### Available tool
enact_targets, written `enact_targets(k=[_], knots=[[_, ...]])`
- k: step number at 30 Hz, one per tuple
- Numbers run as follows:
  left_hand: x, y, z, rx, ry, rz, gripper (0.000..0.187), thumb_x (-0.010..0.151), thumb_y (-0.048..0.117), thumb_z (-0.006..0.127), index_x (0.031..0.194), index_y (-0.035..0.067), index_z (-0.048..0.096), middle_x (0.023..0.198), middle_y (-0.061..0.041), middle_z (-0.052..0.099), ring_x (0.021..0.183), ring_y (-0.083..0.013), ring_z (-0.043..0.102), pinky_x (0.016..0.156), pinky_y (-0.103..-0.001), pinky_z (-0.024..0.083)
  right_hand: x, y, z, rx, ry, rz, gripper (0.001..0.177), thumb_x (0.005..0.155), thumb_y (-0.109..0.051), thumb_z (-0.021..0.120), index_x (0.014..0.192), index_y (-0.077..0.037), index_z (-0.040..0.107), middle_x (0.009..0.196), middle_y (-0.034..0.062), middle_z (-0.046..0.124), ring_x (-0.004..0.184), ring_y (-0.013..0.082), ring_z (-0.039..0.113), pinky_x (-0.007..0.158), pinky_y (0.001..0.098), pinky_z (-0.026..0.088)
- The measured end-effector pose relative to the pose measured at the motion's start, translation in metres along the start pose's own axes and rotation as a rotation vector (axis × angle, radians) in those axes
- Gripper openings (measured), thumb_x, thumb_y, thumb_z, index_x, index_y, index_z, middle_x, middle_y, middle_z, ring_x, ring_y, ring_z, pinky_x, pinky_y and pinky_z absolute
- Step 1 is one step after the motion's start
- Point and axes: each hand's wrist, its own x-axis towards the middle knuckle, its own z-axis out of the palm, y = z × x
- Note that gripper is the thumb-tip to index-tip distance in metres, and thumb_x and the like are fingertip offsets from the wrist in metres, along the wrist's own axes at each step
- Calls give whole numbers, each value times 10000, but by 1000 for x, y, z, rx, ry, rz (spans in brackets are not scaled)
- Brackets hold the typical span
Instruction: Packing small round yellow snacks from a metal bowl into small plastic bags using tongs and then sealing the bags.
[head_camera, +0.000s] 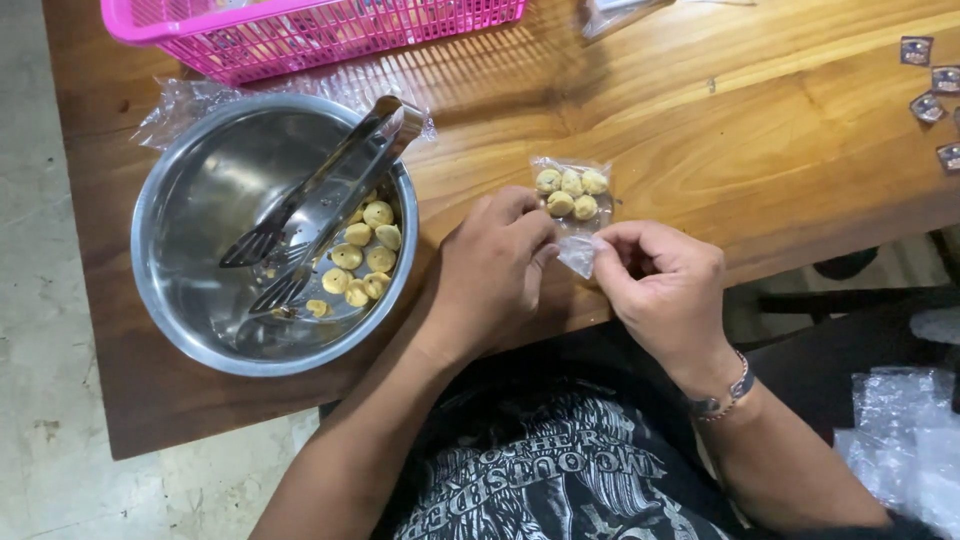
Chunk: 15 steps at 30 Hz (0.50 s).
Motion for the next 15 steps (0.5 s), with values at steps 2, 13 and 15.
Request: enact_targets(k=[2,13,15], knots=[[3,2,0,-53,-5,64,114,914,279,694,891,186,632,1002,-20,607,913,-324,645,765,-430,544,-1,-2,-3,38,11,90,60,886,2,748,886,-52,773,572,38,595,504,87,511,444,260,427],[-2,1,12,-22,-14,-17,148,854,302,729,909,221,619,771,-16,604,781,-310,662,708,-437,543,-2,4,2,-178,11,-98,133,847,67,680,884,-59,662,625,76,620,581,272,614,555,351,503],[-4,1,14,-21,-10,-59,191,830,305,748,925,216,607,779,-21,607,795,-309,663,699,-444,543,-3,6,4,-219,17,-134,137,843,46,687,902,-76,672,627,54,611,598,267,613,583,351,515]])
